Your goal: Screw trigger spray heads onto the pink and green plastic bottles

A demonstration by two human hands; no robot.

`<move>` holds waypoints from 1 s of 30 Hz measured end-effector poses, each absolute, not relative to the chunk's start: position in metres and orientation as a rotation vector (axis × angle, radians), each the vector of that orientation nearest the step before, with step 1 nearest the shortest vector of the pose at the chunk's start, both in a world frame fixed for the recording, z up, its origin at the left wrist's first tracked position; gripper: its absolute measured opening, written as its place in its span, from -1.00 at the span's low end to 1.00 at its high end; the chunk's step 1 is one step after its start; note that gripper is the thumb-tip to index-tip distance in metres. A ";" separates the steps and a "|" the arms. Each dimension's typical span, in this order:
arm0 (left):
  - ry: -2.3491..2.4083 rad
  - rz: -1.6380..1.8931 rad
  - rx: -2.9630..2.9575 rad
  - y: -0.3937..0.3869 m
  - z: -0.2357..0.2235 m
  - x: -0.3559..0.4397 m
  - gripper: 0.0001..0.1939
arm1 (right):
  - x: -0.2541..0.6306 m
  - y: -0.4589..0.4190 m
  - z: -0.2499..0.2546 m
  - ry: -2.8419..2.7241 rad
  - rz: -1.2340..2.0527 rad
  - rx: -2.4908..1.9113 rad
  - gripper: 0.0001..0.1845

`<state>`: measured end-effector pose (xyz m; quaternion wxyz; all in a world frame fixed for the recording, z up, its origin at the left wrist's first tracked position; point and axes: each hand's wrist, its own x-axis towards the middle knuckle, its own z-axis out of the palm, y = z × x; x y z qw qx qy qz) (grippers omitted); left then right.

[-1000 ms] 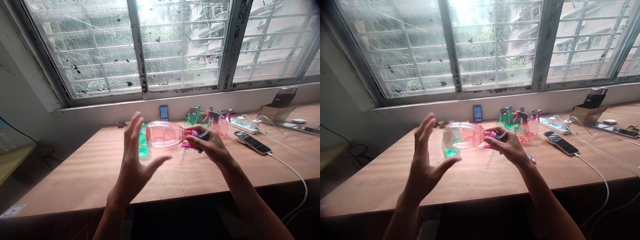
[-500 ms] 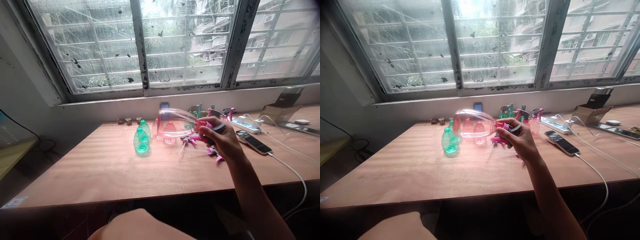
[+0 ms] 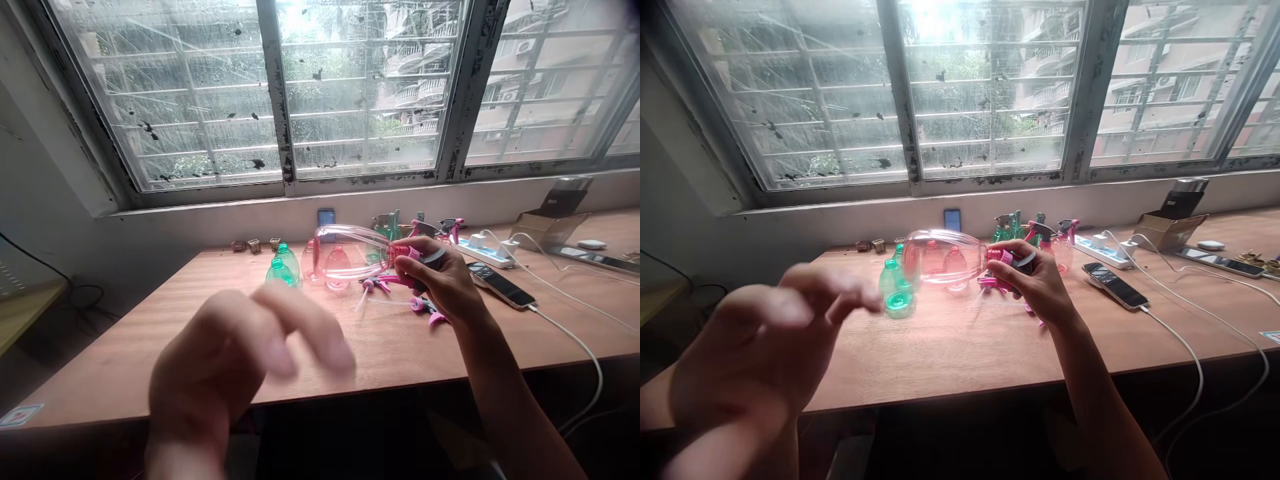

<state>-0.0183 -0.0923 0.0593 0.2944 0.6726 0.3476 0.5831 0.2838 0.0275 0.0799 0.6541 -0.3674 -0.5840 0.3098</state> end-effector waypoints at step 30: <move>0.840 1.343 2.155 0.001 0.107 -0.022 0.15 | 0.254 0.000 0.084 -1.683 0.816 -0.633 -0.67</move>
